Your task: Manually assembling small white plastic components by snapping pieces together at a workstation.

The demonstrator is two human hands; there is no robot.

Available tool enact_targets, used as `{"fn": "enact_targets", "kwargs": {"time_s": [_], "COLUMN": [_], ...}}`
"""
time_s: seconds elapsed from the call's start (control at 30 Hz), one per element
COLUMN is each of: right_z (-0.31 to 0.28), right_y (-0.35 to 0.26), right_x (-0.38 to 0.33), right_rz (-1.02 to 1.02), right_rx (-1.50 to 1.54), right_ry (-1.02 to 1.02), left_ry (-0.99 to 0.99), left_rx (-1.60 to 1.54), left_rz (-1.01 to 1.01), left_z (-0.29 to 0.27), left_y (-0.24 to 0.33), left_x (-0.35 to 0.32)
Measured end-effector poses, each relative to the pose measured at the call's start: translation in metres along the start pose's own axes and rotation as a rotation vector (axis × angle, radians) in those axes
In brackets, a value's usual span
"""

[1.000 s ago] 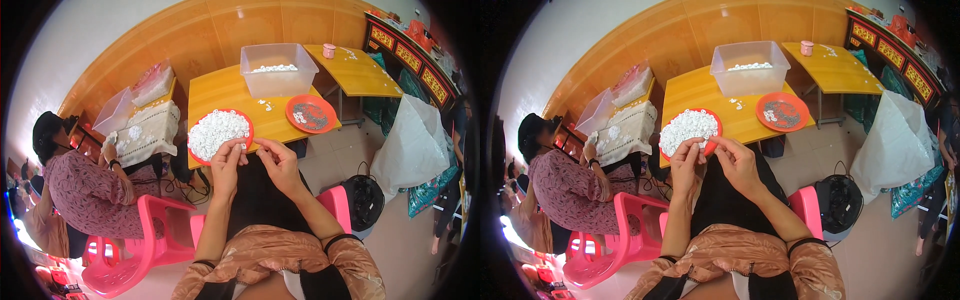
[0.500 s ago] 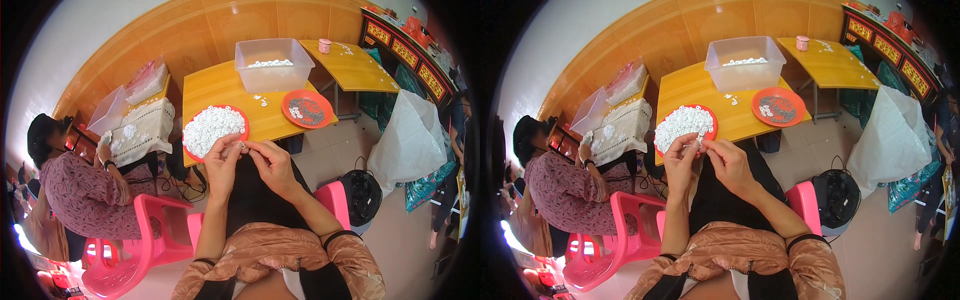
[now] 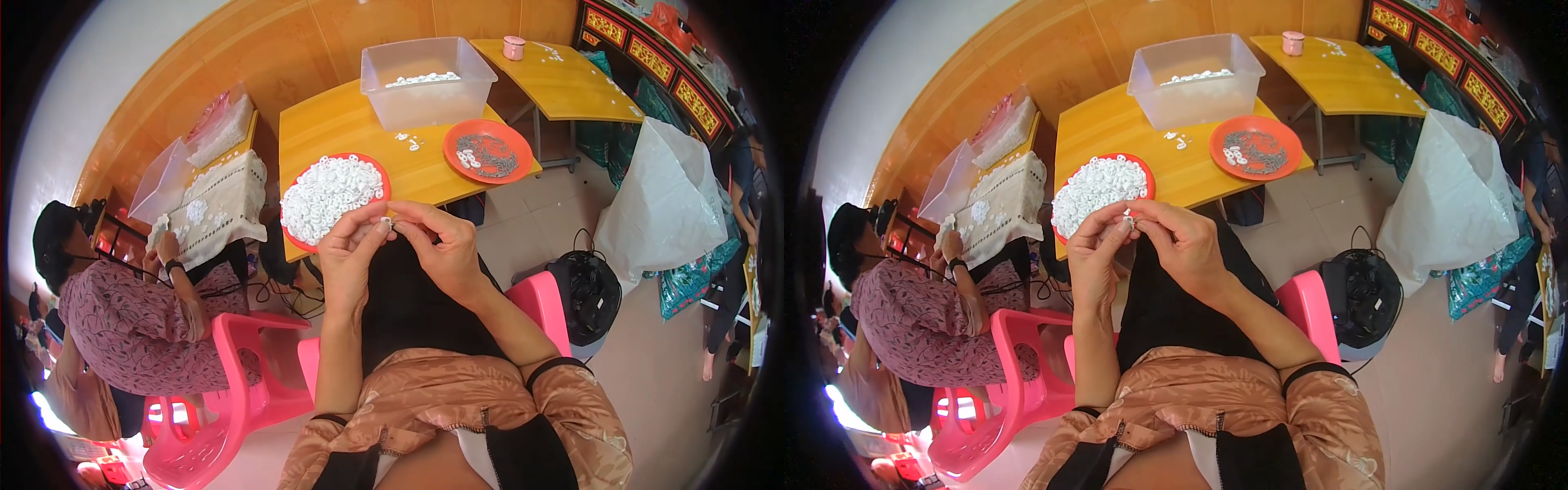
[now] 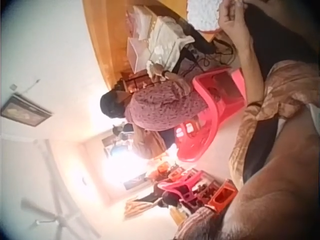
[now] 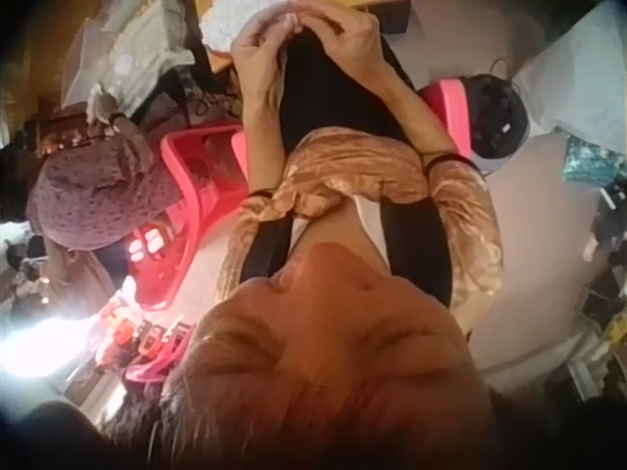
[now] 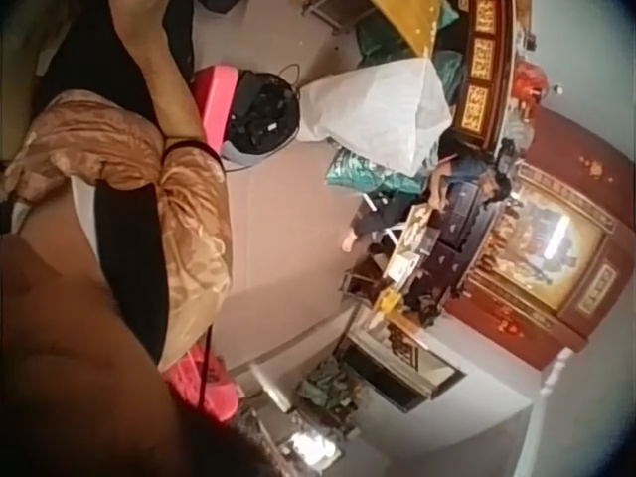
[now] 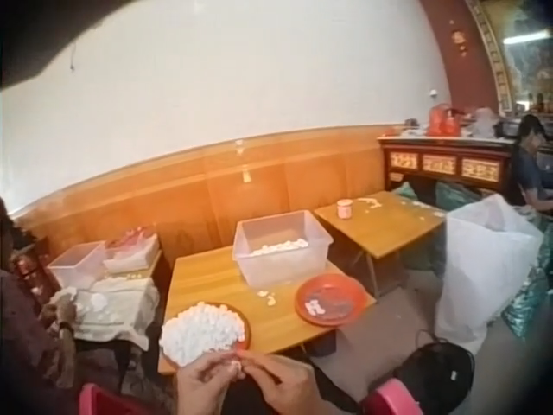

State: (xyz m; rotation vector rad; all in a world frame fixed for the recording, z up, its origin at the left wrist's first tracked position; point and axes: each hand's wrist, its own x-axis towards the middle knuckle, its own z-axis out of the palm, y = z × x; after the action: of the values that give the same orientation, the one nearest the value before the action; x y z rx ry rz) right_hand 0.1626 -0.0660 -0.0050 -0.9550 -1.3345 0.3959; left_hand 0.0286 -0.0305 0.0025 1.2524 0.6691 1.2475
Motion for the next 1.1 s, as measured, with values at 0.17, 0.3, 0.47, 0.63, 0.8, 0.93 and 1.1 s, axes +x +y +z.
{"fn": "enact_targets", "kwargs": {"time_s": [0.17, 0.3, 0.47, 0.63, 0.8, 0.93, 1.1], "right_z": [-0.0004, -0.0004, -0.0002, -0.0009, -0.0017, -0.0012, -0.0010], "right_y": [-0.0029, -0.0023, -0.0012, -0.0025, -0.0022, -0.0032, -0.0036], "right_x": [-0.0011, -0.0009, 0.0004, 0.0006, -0.0002, -0.0006, -0.0001], "right_rz": [0.054, 0.052, 0.043, 0.053, 0.058, 0.052, 0.028], "right_rx": [0.044, 0.034, 0.027, 0.032, 0.014, 0.014, -0.014], "right_ry": [-0.035, -0.040, -0.028, -0.033, -0.041, -0.034, -0.021], "left_ry": [-0.006, 0.006, 0.012, 0.008, 0.005, 0.000, 0.001], "left_rx": [0.003, 0.024, 0.026, 0.037, 0.039, 0.072, 0.150], "left_rz": [-0.010, -0.007, -0.009, -0.002, -0.023, 0.020, 0.086], "left_z": [-0.0012, -0.0019, -0.0024, -0.0051, -0.0041, -0.0037, -0.0006], "left_y": [0.0010, 0.0011, -0.0002, -0.0025, -0.0010, -0.0024, -0.0024], "left_x": [-0.0006, 0.0005, 0.0021, 0.0031, 0.0018, 0.0017, 0.0005]}}
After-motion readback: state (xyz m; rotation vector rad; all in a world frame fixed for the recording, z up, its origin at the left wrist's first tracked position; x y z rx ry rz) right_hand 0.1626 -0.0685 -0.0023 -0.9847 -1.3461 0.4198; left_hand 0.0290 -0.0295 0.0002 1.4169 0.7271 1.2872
